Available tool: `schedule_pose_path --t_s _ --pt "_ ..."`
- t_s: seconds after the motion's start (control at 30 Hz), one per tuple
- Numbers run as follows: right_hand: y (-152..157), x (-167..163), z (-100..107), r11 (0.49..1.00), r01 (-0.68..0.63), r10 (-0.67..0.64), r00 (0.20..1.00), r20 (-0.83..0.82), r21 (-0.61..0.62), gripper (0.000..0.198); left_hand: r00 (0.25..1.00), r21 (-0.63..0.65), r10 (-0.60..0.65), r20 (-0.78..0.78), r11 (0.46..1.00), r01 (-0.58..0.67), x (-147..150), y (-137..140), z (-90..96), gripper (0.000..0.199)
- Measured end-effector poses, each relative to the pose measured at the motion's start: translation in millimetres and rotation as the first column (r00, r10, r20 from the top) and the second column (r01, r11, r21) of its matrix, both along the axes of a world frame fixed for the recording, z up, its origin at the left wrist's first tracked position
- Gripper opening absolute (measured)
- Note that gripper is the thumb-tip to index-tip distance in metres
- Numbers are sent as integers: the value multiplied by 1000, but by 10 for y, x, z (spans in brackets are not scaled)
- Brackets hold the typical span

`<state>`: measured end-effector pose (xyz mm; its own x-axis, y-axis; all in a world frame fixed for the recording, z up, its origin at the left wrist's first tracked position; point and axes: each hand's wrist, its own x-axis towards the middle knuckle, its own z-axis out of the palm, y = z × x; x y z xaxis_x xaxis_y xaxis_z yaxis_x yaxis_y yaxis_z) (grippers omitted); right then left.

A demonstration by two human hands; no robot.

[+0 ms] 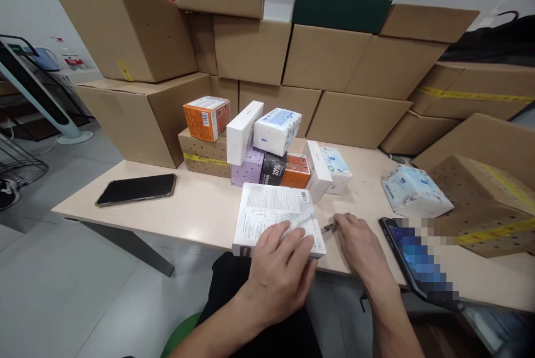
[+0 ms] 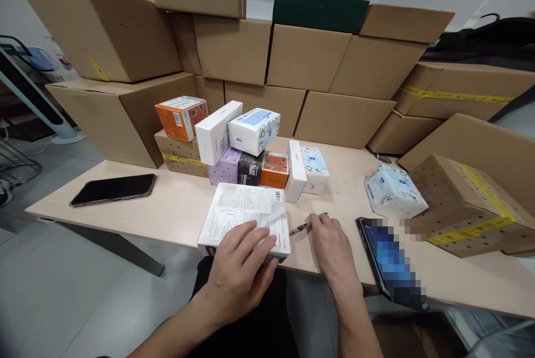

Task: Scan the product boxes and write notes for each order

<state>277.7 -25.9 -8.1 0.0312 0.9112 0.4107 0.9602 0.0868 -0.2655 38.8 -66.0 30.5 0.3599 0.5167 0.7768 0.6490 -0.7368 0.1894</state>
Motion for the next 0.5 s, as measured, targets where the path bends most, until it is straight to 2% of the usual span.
schedule_pose_path --t_s 0.07,0.13,0.17,0.2,0.23,0.27,0.3,0.33,0.37,0.4,0.5 --pt "-24 46 7 993 92 -83 990 -119 74 7 992 26 96 -82 995 -94 86 49 -106 34" --pt "-51 25 33 967 206 -164 955 -248 153 18 980 67 161 -117 986 -154 144 88 -206 35" --pt "-62 -25 60 952 245 -163 914 -372 185 22 976 78 179 -126 982 -170 164 101 -242 35" --pt "-68 -102 97 943 263 -122 842 -526 204 26 973 86 190 -131 980 -180 178 110 -267 35" --pt "-67 -202 142 943 254 -43 733 -679 215 28 971 87 195 -136 979 -185 187 117 -279 35" --pt "-59 -318 193 950 223 60 559 -827 219 30 970 84 198 -139 979 -188 193 121 -281 34" --pt "-44 -441 244 959 176 130 420 -898 222 32 970 82 201 -139 978 -191 196 124 -275 34" --pt "-23 -560 290 966 129 165 351 -922 222 32 969 80 204 -141 978 -194 197 125 -263 34" --pt "0 -668 327 971 104 167 336 -927 213 32 968 79 206 -144 977 -196 197 124 -250 33" --pt "22 -758 352 973 98 161 355 -921 208 32 967 77 209 -147 977 -200 197 123 -237 32" --pt "60 -902 356 967 139 120 487 -865 212 32 964 77 216 -155 975 -206 199 117 -215 31"
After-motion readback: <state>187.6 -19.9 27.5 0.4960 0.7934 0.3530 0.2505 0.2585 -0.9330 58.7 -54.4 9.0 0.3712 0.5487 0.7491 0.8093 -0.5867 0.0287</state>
